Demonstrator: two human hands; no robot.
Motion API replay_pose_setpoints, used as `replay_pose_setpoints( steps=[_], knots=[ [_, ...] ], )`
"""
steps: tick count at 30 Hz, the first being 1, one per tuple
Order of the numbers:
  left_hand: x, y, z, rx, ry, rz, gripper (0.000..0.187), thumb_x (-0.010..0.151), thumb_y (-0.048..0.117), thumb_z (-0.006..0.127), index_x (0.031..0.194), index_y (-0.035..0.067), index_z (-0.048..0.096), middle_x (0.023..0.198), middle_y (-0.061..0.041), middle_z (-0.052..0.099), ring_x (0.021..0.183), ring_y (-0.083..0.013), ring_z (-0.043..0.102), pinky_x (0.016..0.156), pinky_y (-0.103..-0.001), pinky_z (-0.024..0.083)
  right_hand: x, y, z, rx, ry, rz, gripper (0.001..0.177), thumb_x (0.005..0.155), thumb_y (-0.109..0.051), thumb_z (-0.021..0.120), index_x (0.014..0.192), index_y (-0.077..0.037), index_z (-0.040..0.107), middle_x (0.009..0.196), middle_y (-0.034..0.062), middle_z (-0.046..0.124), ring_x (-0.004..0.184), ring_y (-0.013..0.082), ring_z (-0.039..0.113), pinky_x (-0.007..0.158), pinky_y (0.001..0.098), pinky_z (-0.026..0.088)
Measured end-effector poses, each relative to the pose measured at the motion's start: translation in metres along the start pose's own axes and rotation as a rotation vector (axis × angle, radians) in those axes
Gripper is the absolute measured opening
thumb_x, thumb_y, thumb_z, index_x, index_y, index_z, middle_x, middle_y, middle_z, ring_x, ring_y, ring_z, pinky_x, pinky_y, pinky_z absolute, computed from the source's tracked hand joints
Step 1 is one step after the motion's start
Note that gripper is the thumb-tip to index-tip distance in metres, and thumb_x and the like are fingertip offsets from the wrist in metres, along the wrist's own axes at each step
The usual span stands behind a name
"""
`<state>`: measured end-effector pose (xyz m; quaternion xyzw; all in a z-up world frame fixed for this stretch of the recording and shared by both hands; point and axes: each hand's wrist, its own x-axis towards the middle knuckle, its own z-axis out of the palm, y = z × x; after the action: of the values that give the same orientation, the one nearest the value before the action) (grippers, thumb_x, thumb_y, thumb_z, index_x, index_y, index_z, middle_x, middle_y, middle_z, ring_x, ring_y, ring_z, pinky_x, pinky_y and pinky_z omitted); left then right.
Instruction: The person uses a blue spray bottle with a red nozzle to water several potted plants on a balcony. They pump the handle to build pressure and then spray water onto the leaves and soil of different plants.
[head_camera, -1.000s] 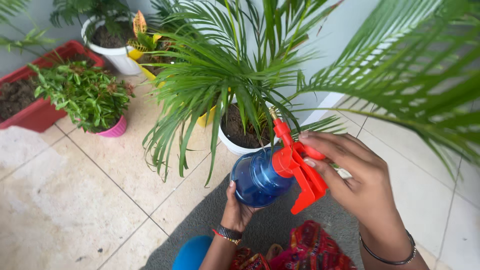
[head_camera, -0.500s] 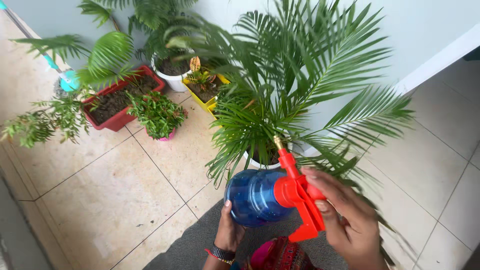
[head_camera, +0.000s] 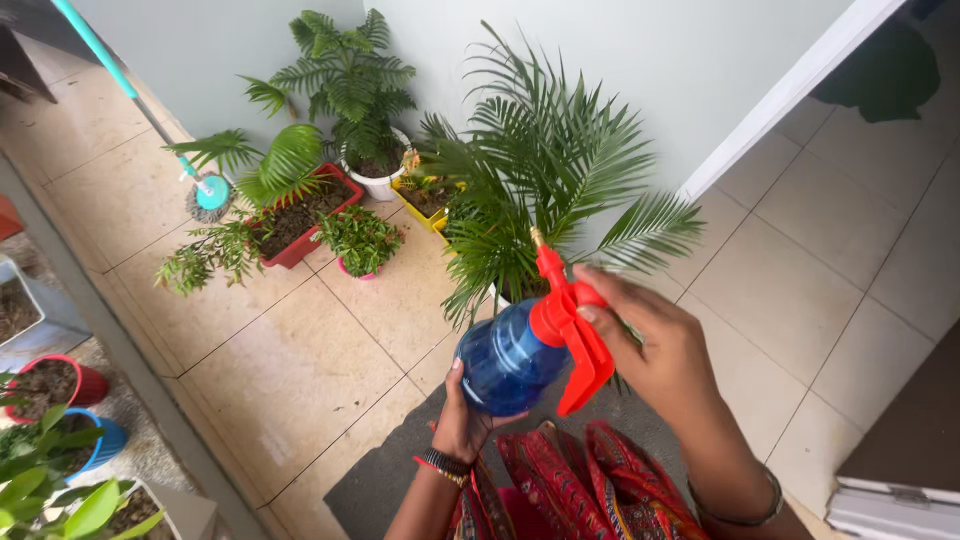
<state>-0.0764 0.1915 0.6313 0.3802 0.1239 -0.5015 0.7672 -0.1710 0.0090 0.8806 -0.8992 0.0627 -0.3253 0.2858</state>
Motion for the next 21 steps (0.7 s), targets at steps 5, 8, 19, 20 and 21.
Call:
replay_pose_setpoints(
  steps=[5,8,19,20,21],
  knots=[
    [-0.017,0.002,-0.014,0.057,-0.151,0.036,0.090,0.089,0.074,0.041,0.155,0.013,0.032,0.149,-0.020,0.053,0.128,-0.0404,0.062,0.089,-0.059,0.061,-0.014,-0.006,-0.031,0.085,0.103,0.075,0.032,0.102,-0.001,0.072,0.134,-0.006,0.070,0.118,0.0106,0.076,0.104,0.0134,0.072,0.094,0.0251,0.056],
    [-0.015,-0.005,-0.010,0.067,-0.211,-0.013,0.092,0.089,0.076,0.040,0.155,0.013,0.033,0.149,-0.019,0.054,0.126,-0.0402,0.062,0.088,-0.057,0.061,-0.018,-0.008,-0.056,0.091,0.219,0.056,0.024,0.112,0.001,0.071,0.135,-0.005,0.069,0.121,0.0094,0.075,0.107,0.0110,0.072,0.099,0.0228,0.057],
    [0.018,-0.001,0.053,0.031,-0.264,-0.125,0.092,0.087,0.076,0.046,0.156,0.017,0.034,0.147,-0.019,0.055,0.125,-0.0388,0.063,0.088,-0.056,0.061,0.004,0.061,-0.059,0.261,0.074,0.148,0.030,0.101,0.001,0.070,0.132,0.000,0.070,0.119,0.0116,0.076,0.108,0.0137,0.073,0.097,0.0271,0.057],
    [0.024,-0.003,0.062,0.042,-0.272,-0.111,0.092,0.087,0.076,0.046,0.156,0.016,0.034,0.147,-0.019,0.055,0.125,-0.0391,0.063,0.088,-0.056,0.061,0.006,0.065,-0.074,0.237,0.119,0.130,0.028,0.104,0.000,0.071,0.132,0.001,0.070,0.119,0.0122,0.076,0.108,0.0141,0.073,0.098,0.0273,0.058],
    [0.030,-0.006,0.070,0.053,-0.280,-0.097,0.093,0.088,0.076,0.047,0.156,0.015,0.034,0.148,-0.019,0.055,0.126,-0.0394,0.063,0.088,-0.057,0.061,0.011,0.071,-0.088,0.265,0.170,0.076,0.023,0.109,0.000,0.070,0.133,0.002,0.069,0.119,0.0123,0.075,0.110,0.0138,0.073,0.101,0.0265,0.058]
  ],
)
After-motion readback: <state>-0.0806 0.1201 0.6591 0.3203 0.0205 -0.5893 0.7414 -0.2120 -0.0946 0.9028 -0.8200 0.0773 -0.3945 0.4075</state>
